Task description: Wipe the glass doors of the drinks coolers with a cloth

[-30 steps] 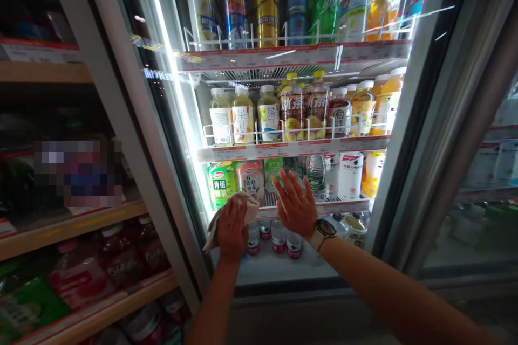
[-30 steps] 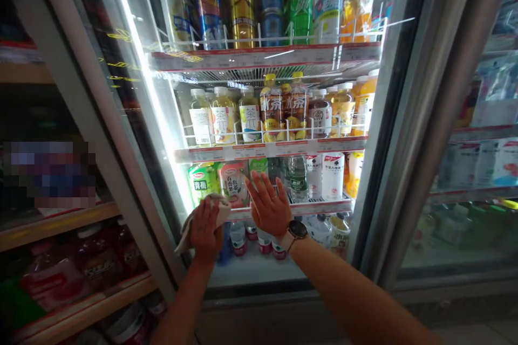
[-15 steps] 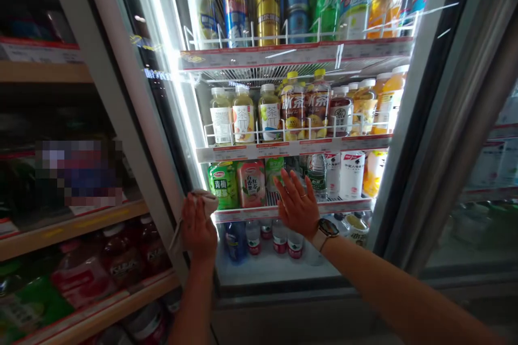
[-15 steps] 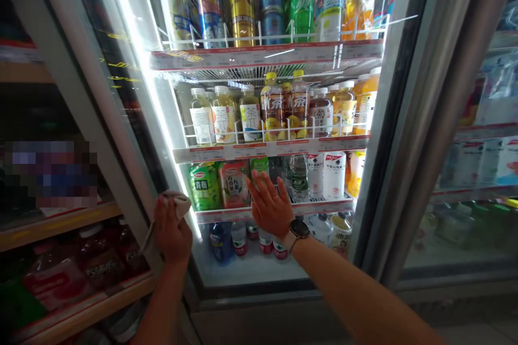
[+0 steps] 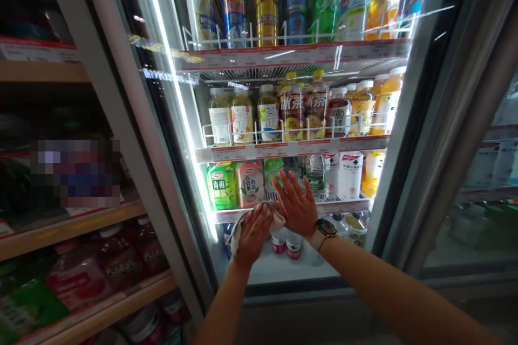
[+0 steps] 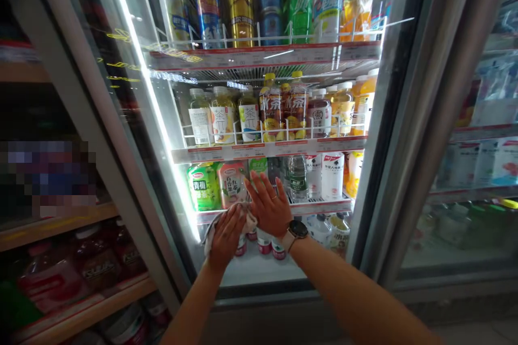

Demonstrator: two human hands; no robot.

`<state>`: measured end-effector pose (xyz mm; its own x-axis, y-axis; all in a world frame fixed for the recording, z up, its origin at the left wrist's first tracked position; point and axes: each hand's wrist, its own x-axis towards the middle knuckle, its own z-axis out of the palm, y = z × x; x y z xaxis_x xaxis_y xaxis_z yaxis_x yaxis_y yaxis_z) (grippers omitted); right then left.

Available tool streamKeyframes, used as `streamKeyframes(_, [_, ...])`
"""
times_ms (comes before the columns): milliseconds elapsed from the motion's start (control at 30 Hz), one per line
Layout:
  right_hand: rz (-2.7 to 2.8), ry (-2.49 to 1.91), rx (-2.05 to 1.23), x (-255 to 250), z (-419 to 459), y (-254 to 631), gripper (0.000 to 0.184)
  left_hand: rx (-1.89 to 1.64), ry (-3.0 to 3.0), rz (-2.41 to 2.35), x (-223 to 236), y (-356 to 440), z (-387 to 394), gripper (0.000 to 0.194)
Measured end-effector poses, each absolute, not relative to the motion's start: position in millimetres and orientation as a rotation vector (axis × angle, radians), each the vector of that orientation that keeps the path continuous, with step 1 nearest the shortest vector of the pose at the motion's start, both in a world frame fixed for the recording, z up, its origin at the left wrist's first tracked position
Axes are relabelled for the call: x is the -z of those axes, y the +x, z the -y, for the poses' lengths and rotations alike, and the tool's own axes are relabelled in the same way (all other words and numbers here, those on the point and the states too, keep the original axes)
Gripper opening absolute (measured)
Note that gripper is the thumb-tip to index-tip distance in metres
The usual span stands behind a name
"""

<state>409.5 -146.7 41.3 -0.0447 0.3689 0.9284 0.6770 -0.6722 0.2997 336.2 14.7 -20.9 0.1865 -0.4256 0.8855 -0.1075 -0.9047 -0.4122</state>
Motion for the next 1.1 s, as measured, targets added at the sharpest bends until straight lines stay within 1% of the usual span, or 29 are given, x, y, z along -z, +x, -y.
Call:
streamKeyframes(100, [1.135,-2.016,1.750,-41.4,147.9,409.1,0.067,1.781,-2.209,-0.444,14.5,328.0,-39.4,0.058])
streamKeyframes(200, [1.143,-2.028,1.738,-42.1,148.7,407.6,0.069,1.905,-2.197,-0.257,5.7,315.8,-76.0,0.061])
streamKeyframes(300, [1.139,-2.010,1.746,-42.6,148.4,406.7,0.070,2.090,-2.183,-0.025,1.3,306.2,-102.8,0.060])
streamKeyframes(400, [1.135,-2.005,1.746,-42.1,147.9,407.0,0.069,2.300,-2.194,0.128,2.7,306.4,-105.0,0.055])
streamKeyframes(467, [1.137,-2.006,1.746,-41.5,147.7,407.4,0.069,2.343,-2.217,0.116,5.1,312.3,-93.3,0.054])
streamKeyframes(667, [1.126,-2.000,1.747,-42.4,147.0,407.1,0.067,2.168,-2.212,-0.161,12.1,333.8,-34.4,0.055])
streamKeyframes(833, [1.129,-1.951,1.795,-44.9,147.1,407.1,0.065,1.921,-2.254,-0.347,19.7,339.6,-6.0,0.056])
streamKeyframes(967, [1.131,-1.982,1.783,-44.0,148.0,408.1,0.067,1.851,-2.223,-0.358,15.3,332.7,-26.1,0.061])
streamKeyframes(1100, [1.135,-2.002,1.759,-42.4,148.4,408.1,0.069,1.973,-2.216,-0.165,5.6,317.1,-72.0,0.059])
